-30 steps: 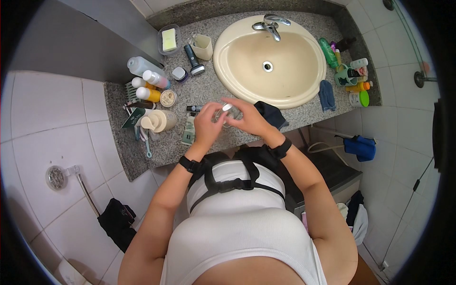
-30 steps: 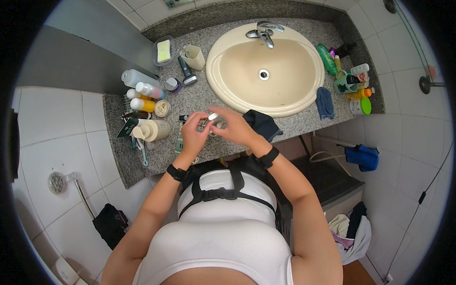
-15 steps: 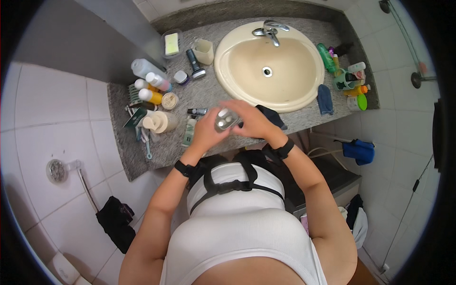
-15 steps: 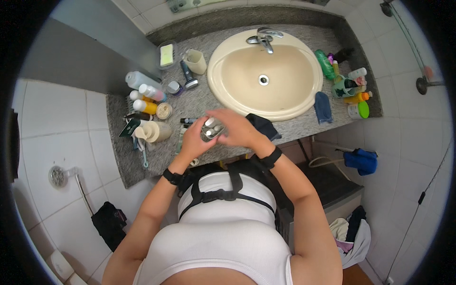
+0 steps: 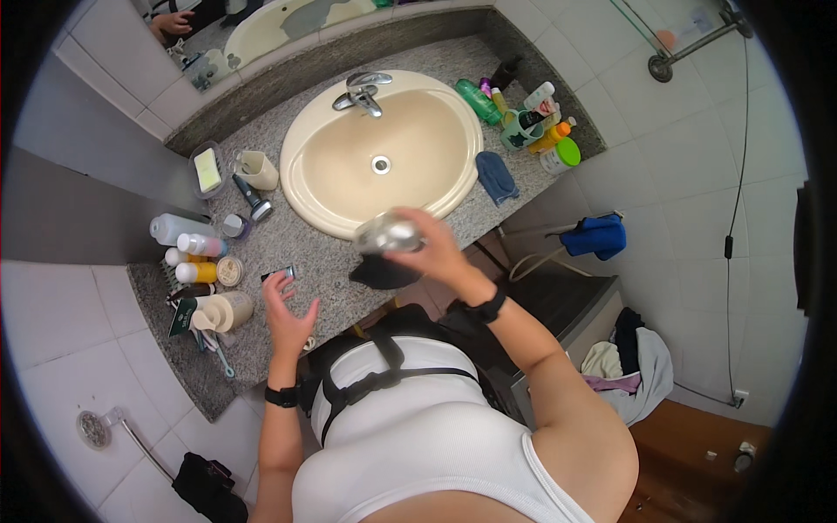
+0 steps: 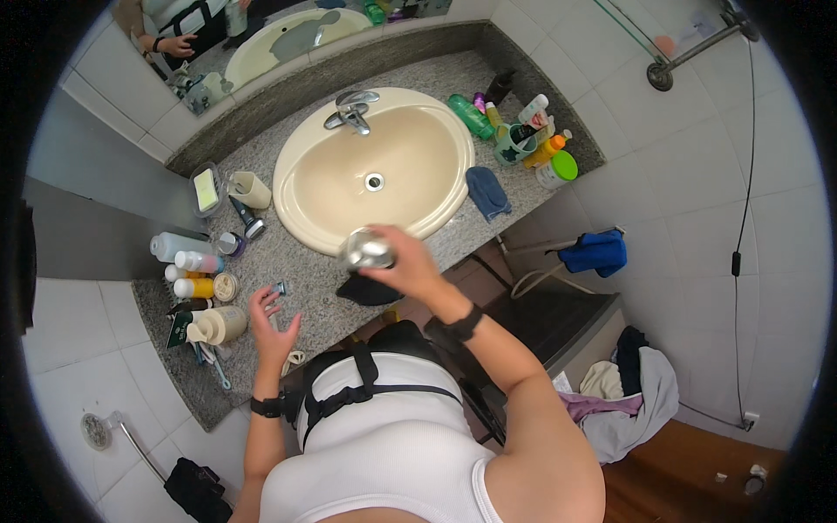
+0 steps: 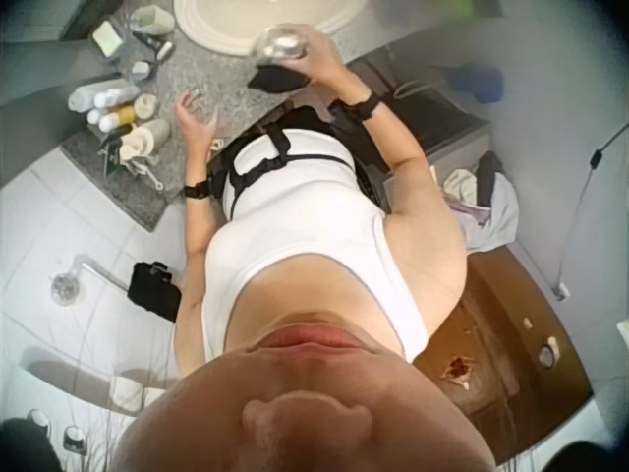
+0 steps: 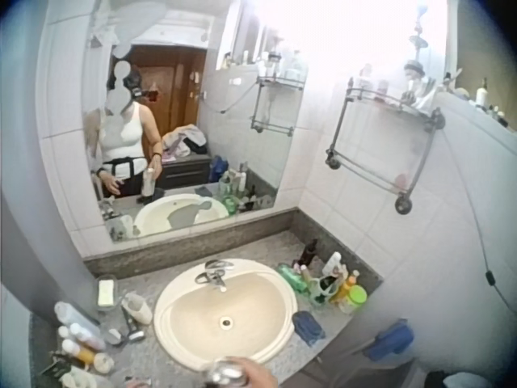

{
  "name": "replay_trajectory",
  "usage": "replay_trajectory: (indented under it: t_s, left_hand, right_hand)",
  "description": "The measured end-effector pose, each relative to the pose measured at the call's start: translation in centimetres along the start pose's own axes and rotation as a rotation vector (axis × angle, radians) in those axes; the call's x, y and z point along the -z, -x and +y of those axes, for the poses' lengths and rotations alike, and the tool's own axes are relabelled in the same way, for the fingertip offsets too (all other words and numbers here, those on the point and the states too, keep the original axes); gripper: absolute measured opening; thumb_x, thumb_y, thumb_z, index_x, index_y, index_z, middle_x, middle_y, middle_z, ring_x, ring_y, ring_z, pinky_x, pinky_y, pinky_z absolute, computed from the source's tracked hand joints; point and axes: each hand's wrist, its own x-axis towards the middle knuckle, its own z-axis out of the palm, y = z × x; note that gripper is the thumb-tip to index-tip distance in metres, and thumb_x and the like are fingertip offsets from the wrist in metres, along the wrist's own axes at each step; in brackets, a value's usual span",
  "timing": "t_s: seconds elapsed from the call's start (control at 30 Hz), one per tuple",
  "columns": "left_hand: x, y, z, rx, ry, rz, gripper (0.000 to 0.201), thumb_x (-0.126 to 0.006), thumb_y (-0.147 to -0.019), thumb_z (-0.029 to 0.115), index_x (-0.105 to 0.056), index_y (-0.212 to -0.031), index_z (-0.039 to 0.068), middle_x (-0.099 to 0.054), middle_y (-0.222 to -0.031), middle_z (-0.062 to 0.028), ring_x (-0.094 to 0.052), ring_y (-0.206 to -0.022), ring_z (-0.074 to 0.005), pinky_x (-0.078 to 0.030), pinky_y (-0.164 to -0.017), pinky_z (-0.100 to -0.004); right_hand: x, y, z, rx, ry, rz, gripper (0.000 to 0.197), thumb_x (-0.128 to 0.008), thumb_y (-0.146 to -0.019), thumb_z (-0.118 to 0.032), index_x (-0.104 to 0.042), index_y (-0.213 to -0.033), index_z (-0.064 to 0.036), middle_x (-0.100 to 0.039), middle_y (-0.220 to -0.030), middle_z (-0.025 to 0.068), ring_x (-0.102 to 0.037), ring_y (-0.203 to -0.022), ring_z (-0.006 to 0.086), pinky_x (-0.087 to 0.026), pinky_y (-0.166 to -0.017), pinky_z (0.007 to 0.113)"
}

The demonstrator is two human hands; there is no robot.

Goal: Cleaning a bathroom mirror and counter using a cloth and water.

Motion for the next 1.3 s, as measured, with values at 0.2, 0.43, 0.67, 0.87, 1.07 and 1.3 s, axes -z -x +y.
replay_trajectory:
  t_s: [0.2, 0.43, 0.67, 0.87, 1.07, 1.3]
  left_hand:
    - [2.2, 1.5, -1.6, 0.122, -0.122, 0.042, 0.074, -0.081, -0.077, 0.003, -0.044, -0.141, 0.004, -0.048, -0.137, -0.0159, -0.061, -0.116, -0.0293, -0.051, -0.092, -0.0396]
    - [4.2, 3.9, -2.0, 0.217, -0.203, 0.119, 0.057, -0.078, -0.082, 0.004, -0.052, -0.133, 0.003, -0.051, -0.129, -0.0146, -0.061, -0.110, -0.0294, -0.051, -0.092, -0.0403]
    - [4.2, 3.5, -1.3, 0.171, -0.264, 0.184, 0.045, -0.075, -0.082, 0.004, -0.058, -0.124, 0.003, -0.055, -0.120, -0.0159, -0.062, -0.105, -0.0312, -0.051, -0.091, -0.0387]
    - [4.3, 6.2, -3.6, 0.348, -0.317, 0.220, 0.039, -0.075, -0.084, 0.010, -0.061, -0.119, 0.002, -0.059, -0.117, -0.0152, -0.063, -0.106, -0.0341, -0.052, -0.089, -0.0406]
    - [2.7, 5.8, -6.6, 0.365, -0.454, 0.112, 0.050, -0.075, -0.085, 0.015, -0.055, -0.128, 0.001, -0.058, -0.125, -0.0190, -0.062, -0.111, -0.0387, -0.052, -0.090, -0.0439]
    - [1.1, 4.8, -9.2, 0.355, -0.649, -0.029, 0.064, -0.077, -0.080, 0.017, -0.048, -0.134, 0.001, -0.051, -0.125, -0.0223, -0.061, -0.101, -0.0458, -0.053, -0.087, -0.0509]
  right_hand:
    - [12.0, 0.7, 8.3, -0.173, 0.205, 0.520, 0.065, -0.091, -0.070, -0.016, -0.063, -0.128, -0.0039, -0.068, -0.127, 0.0147, -0.066, -0.116, 0.0263, -0.053, -0.097, 0.038]
    - [20.5, -1.6, 24.7, -0.303, 0.538, 0.768, 0.077, -0.090, -0.071, -0.026, -0.052, -0.134, -0.0014, -0.062, -0.128, 0.0223, -0.061, -0.119, 0.0370, -0.048, -0.101, 0.044]
    - [27.5, -2.8, 34.8, -0.324, 0.363, 0.675, 0.079, -0.089, -0.076, -0.026, -0.048, -0.136, 0.0018, -0.061, -0.126, 0.0216, -0.065, -0.111, 0.0336, -0.051, -0.096, 0.041]
    - [24.4, -3.3, 29.8, -0.260, 0.950, 0.616, 0.085, -0.087, -0.079, -0.026, -0.041, -0.145, 0.0030, -0.051, -0.140, 0.0259, -0.048, -0.132, 0.0428, -0.039, -0.111, 0.049]
    - [15.0, -2.1, 18.4, 0.110, 0.672, 0.526, 0.058, -0.076, -0.086, -0.016, -0.054, -0.136, 0.0015, -0.060, -0.132, 0.0201, -0.054, -0.125, 0.0383, -0.040, -0.110, 0.047]
    - [-1.6, 1.1, 6.7, 0.383, 0.435, -0.378, 0.056, -0.078, -0.075, -0.008, -0.062, -0.128, -0.0088, -0.060, -0.131, 0.0137, -0.055, -0.126, 0.0330, -0.041, -0.110, 0.047]
